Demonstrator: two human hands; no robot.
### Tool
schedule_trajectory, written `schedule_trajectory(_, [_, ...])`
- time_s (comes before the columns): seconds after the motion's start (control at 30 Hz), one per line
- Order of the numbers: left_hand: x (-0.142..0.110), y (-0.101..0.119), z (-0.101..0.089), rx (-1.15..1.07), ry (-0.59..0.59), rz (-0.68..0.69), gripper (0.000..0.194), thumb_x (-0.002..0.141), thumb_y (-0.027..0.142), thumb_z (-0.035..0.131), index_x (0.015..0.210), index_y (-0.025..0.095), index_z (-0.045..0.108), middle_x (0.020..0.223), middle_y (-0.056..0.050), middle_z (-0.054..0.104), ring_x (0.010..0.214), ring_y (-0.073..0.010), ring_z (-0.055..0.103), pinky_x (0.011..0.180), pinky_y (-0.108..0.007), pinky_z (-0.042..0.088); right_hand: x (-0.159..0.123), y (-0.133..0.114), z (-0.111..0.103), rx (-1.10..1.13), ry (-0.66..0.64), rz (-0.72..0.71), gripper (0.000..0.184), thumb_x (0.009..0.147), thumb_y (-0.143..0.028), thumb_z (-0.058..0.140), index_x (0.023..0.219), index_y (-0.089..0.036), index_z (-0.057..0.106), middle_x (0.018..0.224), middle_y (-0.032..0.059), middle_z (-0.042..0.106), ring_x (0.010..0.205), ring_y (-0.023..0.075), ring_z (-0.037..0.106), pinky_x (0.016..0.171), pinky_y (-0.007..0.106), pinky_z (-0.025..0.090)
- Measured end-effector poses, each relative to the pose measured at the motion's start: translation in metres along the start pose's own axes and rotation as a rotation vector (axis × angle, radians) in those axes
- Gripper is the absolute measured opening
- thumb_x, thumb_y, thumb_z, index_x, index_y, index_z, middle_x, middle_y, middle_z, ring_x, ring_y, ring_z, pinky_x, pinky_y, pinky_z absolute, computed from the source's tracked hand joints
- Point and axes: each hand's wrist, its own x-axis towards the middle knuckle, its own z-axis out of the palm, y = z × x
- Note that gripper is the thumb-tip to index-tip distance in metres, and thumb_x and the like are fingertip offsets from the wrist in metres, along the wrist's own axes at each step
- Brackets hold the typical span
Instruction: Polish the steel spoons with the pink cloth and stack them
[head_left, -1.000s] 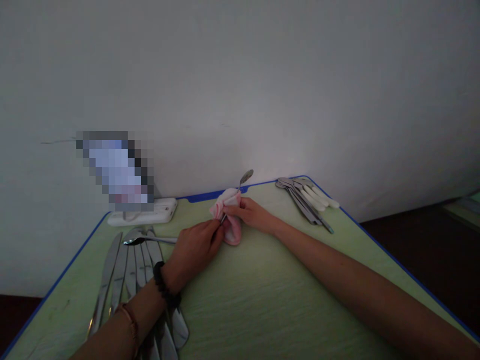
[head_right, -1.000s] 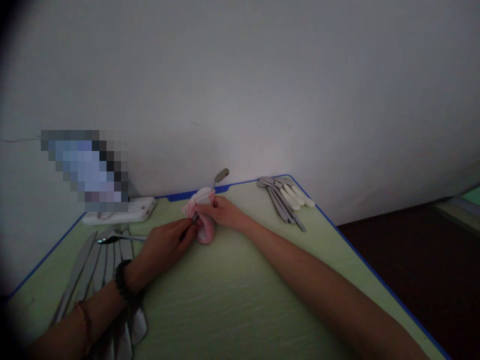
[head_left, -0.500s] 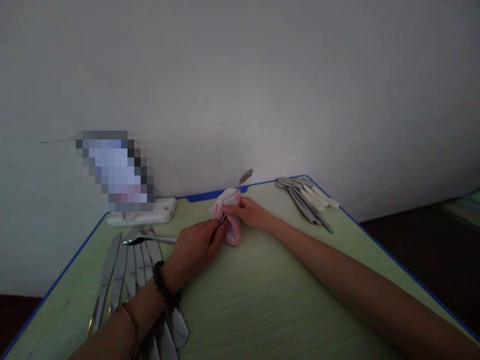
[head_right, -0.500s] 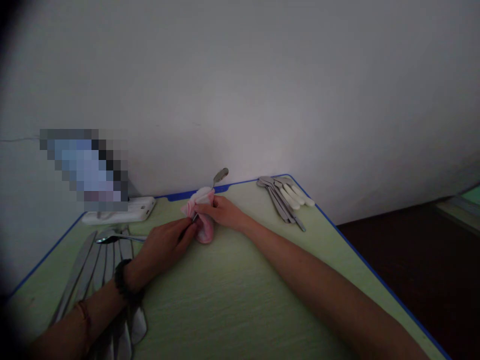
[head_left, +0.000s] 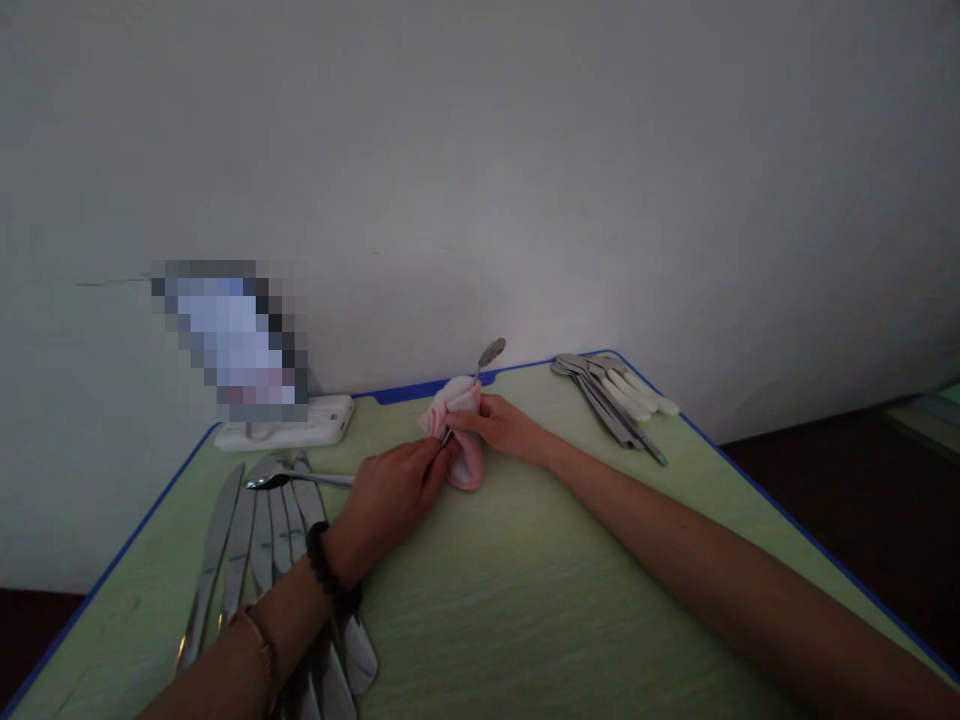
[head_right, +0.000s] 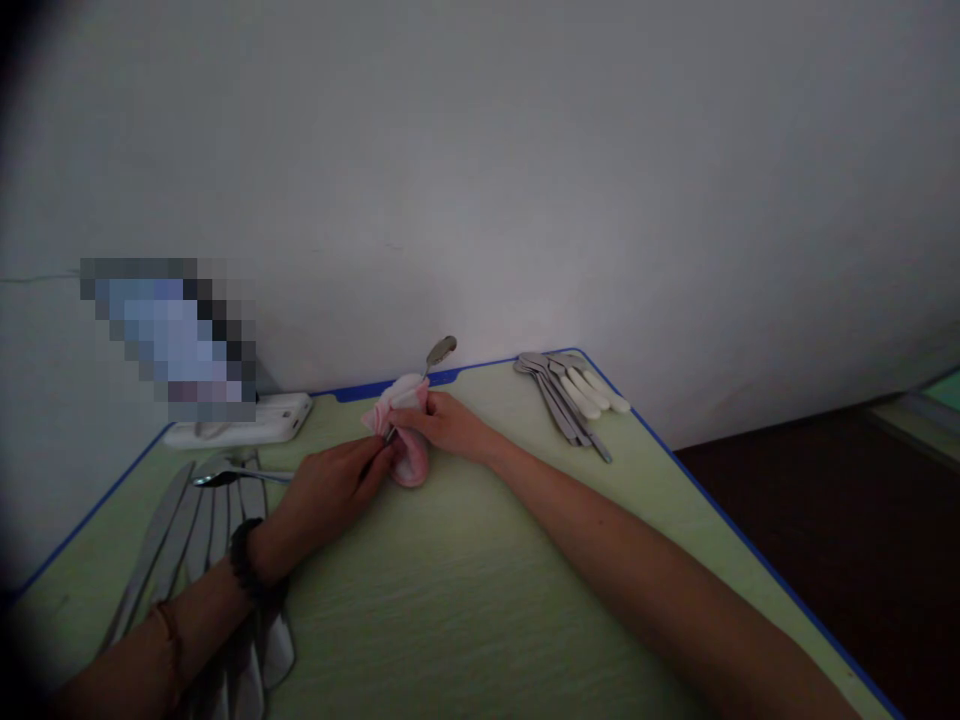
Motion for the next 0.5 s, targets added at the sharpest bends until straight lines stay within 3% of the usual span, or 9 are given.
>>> schedule_trajectory(0.37, [0.001, 0.002, -0.003, 0.080, -0.028, 0.010, 0.030, 0.096, 0.028, 0.035, 0.086, 0.019, 0.062, 0.086, -0.006, 0.071, 0.077, -0.0221, 0.067, 0.064, -0.029, 0.045, 0.003, 0.007, 0.001, 0.238, -0.006, 0.073, 0.032, 0.072, -0.048, 0.065, 0.074, -0.015, 0.066, 0.068, 0.0017, 0.066, 0.070, 0.0146, 0.057, 0.074, 0.029, 0.046])
schedule_trajectory(0.5, [0.001, 0.003, -0.003, 0.091, -0.047, 0.002, 0.029, 0.095, 0.027, 0.037, 0.087, 0.018, 0.063, 0.087, -0.007, 0.072, 0.077, -0.0220, 0.068, 0.064, -0.029, 0.046, 0.005, 0.010, 0.003, 0.337, 0.055, 0.071, 0.032, 0.071, -0.046, 0.066, 0.076, -0.015, 0.065, 0.073, 0.0031, 0.068, 0.074, 0.0162, 0.060, 0.078, 0.031, 0.047])
